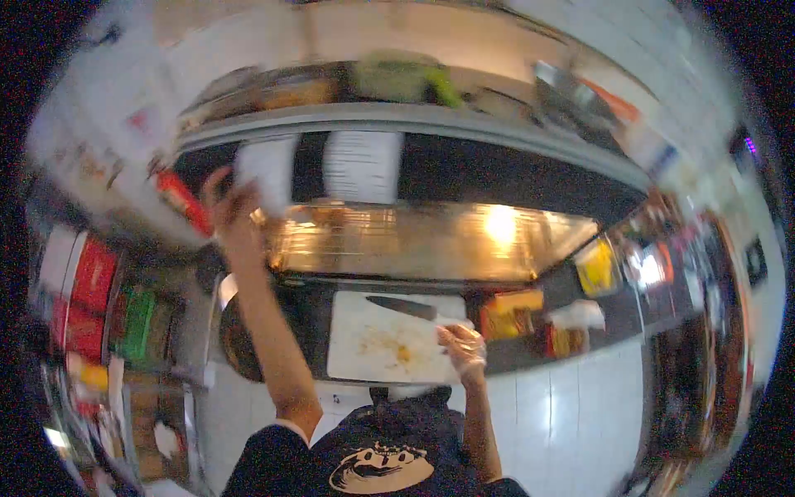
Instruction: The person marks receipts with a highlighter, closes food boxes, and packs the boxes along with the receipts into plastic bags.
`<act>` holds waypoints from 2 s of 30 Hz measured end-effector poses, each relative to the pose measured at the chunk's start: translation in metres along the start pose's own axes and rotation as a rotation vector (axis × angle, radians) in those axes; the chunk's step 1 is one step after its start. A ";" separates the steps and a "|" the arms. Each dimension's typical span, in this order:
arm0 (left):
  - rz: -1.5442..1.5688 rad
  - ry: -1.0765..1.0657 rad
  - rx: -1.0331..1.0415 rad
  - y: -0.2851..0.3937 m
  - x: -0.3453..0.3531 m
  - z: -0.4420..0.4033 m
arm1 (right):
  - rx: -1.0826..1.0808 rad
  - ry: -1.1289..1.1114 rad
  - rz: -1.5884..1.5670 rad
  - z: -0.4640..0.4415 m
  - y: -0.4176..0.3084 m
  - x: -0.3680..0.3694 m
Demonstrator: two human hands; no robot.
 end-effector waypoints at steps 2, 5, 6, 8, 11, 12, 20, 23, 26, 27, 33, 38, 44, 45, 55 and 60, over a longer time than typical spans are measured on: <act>-0.060 0.054 0.053 0.002 -0.010 0.037 | 0.057 -0.033 0.206 -0.004 0.053 -0.007; -0.381 -0.128 -0.105 -0.044 -0.048 0.132 | 0.138 0.051 0.334 0.001 0.138 -0.051; -0.412 -0.144 -0.296 -0.073 -0.053 0.173 | 0.160 0.128 0.361 -0.002 0.166 -0.073; -0.449 -0.287 -0.697 -0.121 -0.044 0.271 | 0.133 0.187 0.714 -0.005 0.213 -0.131; -0.545 -0.498 -0.932 -0.216 -0.039 0.426 | 0.159 0.371 0.653 -0.020 0.304 -0.219; -0.662 -0.550 -0.984 -0.229 -0.008 0.458 | 0.138 0.480 0.926 -0.032 0.294 -0.247; -1.349 -0.920 -0.679 -0.348 0.219 0.555 | -0.170 0.046 1.136 -0.215 0.400 -0.258; -1.240 -0.889 -0.342 -0.398 0.207 0.580 | -0.736 0.306 1.222 -0.212 0.460 -0.211; -1.386 -0.995 -0.510 -0.407 0.229 0.586 | -0.421 0.118 1.137 -0.216 0.437 -0.223; -1.395 -1.013 -0.504 -0.405 0.231 0.589 | -0.391 0.081 1.107 -0.212 0.431 -0.224; -1.428 -0.894 -0.294 -0.358 0.204 0.603 | -0.276 0.017 0.973 -0.141 0.396 -0.253; -1.177 -0.914 -0.328 -0.240 0.277 0.620 | -0.151 -0.223 0.817 -0.046 0.329 -0.350; -0.881 -1.159 -0.230 -0.202 0.474 0.686 | -0.191 0.095 0.818 0.008 0.350 -0.555; -0.832 -1.199 -0.310 -0.208 0.515 0.707 | -0.148 0.087 0.907 0.008 0.361 -0.592; -0.855 -1.057 -0.503 -0.426 0.778 0.951 | -0.059 0.142 1.307 -0.152 0.569 -0.913; -0.957 -0.885 -0.637 -0.470 0.803 0.975 | -0.189 -0.065 1.499 -0.226 0.636 -0.927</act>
Point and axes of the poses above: each hand's wrist, its own z-axis away from the middle knuckle, its own x-axis out of the palm, y = z × x, the point moved 7 cm from there along -z, towards the middle knuckle, and after that the axes turned 14 degrees about z, right-handed, at the moved point
